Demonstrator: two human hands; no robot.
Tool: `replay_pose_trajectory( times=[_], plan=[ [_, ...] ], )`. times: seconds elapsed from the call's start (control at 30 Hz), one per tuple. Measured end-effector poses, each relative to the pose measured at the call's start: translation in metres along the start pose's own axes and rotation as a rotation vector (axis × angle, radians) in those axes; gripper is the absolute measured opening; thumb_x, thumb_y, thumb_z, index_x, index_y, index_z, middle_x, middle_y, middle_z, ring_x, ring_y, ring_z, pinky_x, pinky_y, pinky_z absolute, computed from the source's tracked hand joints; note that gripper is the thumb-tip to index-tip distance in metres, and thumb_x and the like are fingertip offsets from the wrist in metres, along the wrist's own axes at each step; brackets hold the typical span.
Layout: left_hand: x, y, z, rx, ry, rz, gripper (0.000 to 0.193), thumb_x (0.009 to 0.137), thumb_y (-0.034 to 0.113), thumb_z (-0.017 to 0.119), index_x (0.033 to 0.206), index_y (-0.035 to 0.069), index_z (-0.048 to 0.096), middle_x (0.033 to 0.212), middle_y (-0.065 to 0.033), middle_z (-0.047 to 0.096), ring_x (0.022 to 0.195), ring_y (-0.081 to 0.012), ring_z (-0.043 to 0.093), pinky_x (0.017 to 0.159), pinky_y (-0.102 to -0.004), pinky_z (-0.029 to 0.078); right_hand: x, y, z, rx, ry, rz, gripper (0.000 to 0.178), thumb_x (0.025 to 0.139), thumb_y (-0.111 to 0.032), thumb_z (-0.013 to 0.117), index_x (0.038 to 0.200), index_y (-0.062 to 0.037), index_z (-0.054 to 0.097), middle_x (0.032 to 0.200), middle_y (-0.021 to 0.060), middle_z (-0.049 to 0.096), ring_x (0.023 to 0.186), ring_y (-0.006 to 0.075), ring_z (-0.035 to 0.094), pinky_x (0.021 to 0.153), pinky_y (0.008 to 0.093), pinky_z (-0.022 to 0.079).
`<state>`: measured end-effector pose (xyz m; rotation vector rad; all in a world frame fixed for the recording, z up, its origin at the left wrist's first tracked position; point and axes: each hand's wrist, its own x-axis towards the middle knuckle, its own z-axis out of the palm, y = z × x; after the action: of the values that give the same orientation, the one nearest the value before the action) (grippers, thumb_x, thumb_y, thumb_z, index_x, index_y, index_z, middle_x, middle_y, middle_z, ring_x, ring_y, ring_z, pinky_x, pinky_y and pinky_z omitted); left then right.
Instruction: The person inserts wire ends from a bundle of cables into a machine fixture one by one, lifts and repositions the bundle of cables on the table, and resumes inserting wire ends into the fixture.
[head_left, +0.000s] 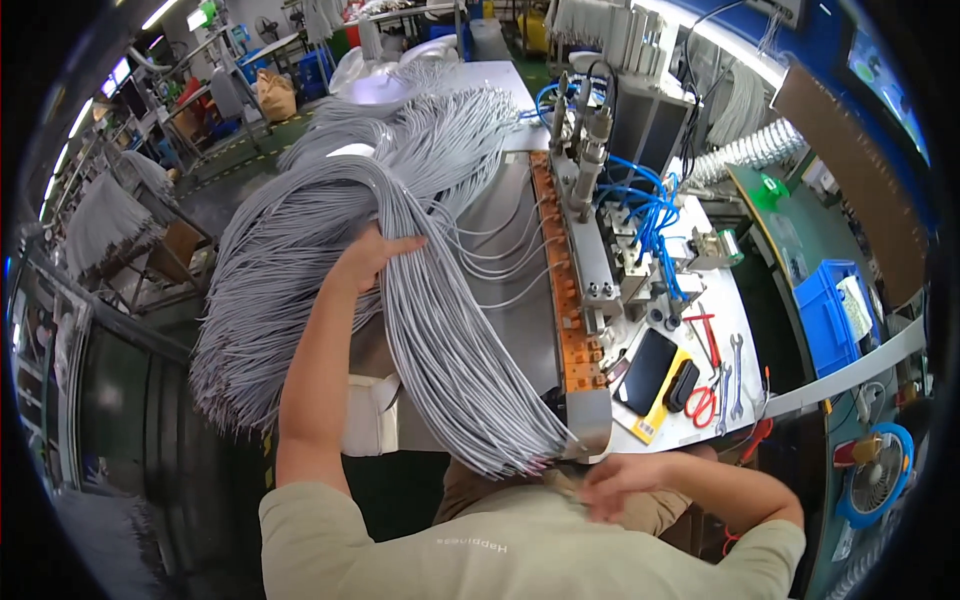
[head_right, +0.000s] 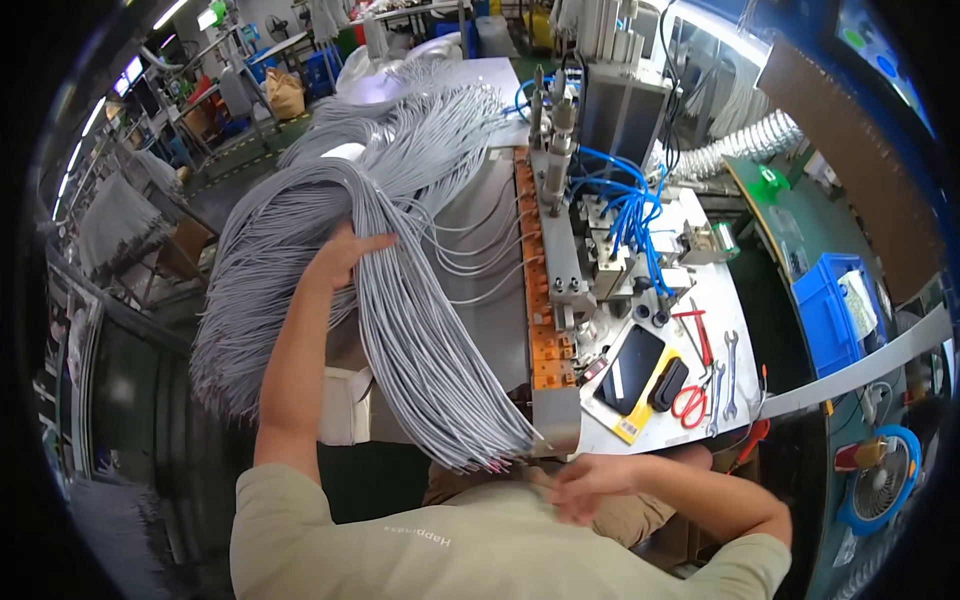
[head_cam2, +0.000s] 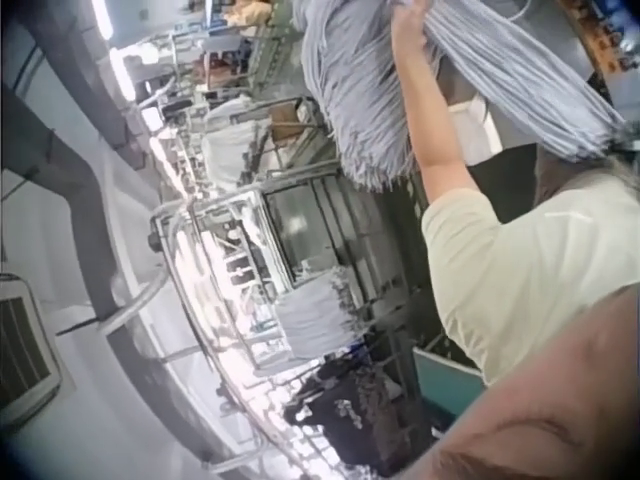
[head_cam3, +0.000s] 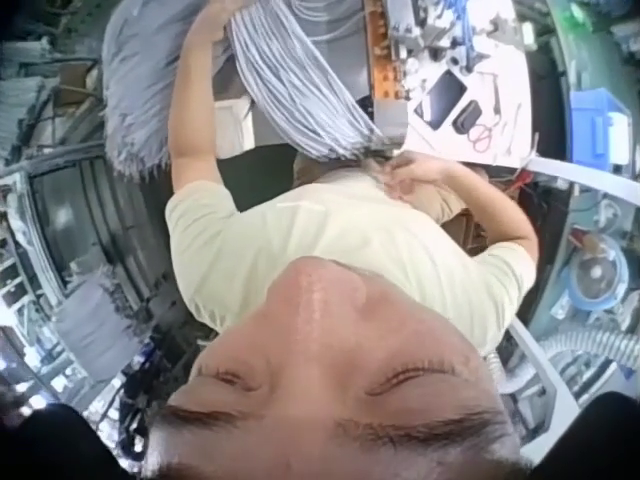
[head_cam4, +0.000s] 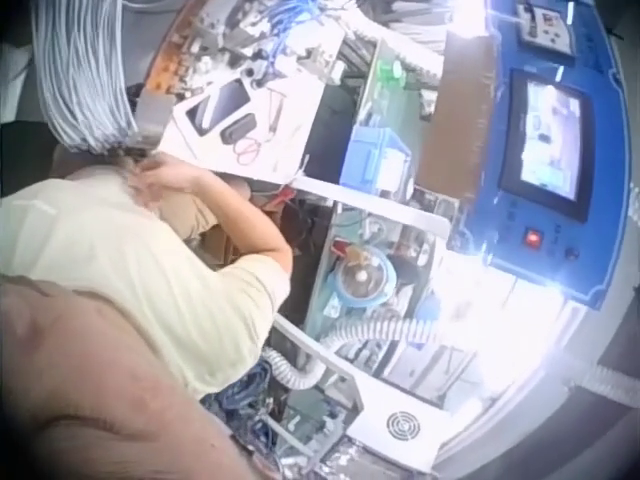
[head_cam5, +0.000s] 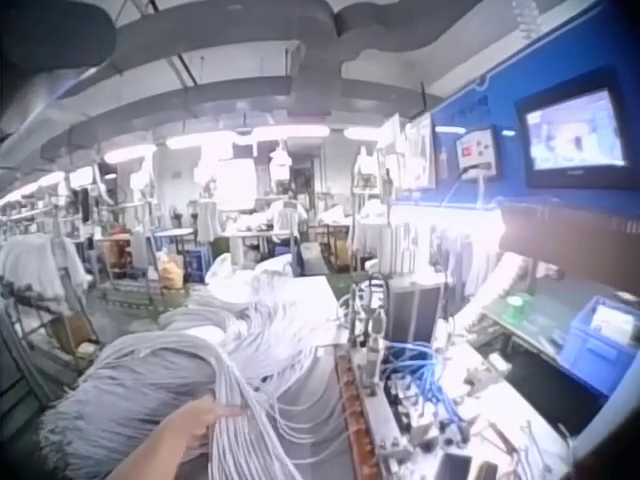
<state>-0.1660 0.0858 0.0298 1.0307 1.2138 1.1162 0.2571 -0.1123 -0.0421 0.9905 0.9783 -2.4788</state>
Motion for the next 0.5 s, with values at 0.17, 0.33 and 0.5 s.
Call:
replay_pose_trajectory(
  times=[0.17,0.33,0.5],
  plan=[
    [0.010,0.002,-0.007,0.249,0.146,0.056,0.052,0.074,0.011,0.084,0.114,-0.009,0.057,0.103,-0.0136,0.067,0.087,-0.0222,0.067,0.081,-0.0335,0.056,-0.035,-0.102,0.009,-1.195,0.351,-0.811,0.020,0.095,-0.025,0.061,0.096,-0.0058,0.062,0.077,0.0110,0.066,0.064,0.0273,0.066,0.059,0.0377,0.051],
    [-0.005,0.029,-0.018,0.299,-0.004,-0.012,0.041,0.076,0.008,0.079,0.109,-0.007,0.059,0.097,-0.0123,0.067,0.078,-0.0212,0.066,0.077,-0.0336,0.057,0.042,-0.265,0.041,-1.435,1.047,-1.169,0.042,0.085,-0.034,0.072,0.115,-0.0077,0.064,0.099,0.0131,0.065,0.098,0.0327,0.063,0.084,0.0441,0.052],
    [-0.018,0.053,-0.021,-0.010,-0.025,0.062,0.030,0.079,0.003,0.074,0.105,-0.006,0.063,0.094,-0.0119,0.068,0.080,-0.0228,0.069,0.077,-0.0354,0.058,0.074,-0.234,0.065,-1.849,0.738,-0.671,0.061,0.074,-0.057,0.074,0.112,-0.0088,0.067,0.116,0.0125,0.063,0.116,0.0379,0.055,0.092,0.0523,0.049]
  ],
)
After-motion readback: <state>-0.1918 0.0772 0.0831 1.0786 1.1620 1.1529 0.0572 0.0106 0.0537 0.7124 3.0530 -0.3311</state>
